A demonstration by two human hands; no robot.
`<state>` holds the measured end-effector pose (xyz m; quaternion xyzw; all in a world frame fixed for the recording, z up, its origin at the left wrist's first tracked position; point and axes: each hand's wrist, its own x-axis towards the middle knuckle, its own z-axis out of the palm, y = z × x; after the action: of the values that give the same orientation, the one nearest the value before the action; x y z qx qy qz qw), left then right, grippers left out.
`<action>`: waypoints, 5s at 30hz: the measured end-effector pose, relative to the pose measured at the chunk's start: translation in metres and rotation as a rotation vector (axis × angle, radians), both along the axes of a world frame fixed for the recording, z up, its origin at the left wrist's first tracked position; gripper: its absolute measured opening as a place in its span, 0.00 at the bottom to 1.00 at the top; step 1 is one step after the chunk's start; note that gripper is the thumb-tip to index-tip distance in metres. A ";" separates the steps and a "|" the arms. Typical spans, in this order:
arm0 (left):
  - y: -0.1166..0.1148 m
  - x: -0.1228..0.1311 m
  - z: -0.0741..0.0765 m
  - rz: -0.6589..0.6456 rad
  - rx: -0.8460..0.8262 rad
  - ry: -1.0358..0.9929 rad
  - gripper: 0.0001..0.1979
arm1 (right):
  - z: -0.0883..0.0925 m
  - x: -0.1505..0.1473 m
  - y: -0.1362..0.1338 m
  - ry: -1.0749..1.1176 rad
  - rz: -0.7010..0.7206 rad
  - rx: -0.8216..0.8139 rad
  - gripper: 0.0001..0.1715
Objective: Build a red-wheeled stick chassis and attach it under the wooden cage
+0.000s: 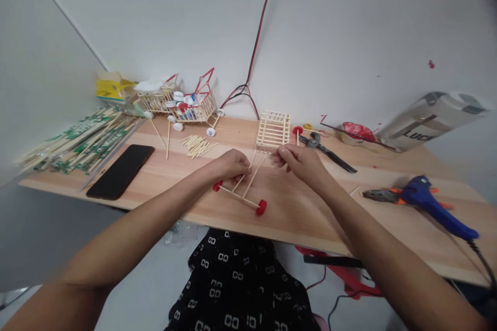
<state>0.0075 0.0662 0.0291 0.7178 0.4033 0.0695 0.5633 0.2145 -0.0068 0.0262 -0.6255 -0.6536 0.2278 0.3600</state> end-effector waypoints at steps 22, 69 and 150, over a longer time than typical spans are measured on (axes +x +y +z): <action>0.015 -0.013 -0.007 0.185 0.157 -0.051 0.07 | -0.031 -0.016 -0.004 -0.016 -0.069 0.066 0.13; 0.024 -0.017 -0.024 0.185 -0.122 -0.319 0.05 | 0.015 0.025 0.079 -0.826 -0.561 -0.505 0.18; 0.029 -0.019 -0.029 0.078 0.767 -0.241 0.11 | -0.015 -0.028 0.015 -0.899 -0.006 0.337 0.12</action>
<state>-0.0112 0.0955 -0.0003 0.8468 0.3060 0.3201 0.2948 0.1863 0.0080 0.0110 -0.5971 -0.7704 -0.1755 0.1385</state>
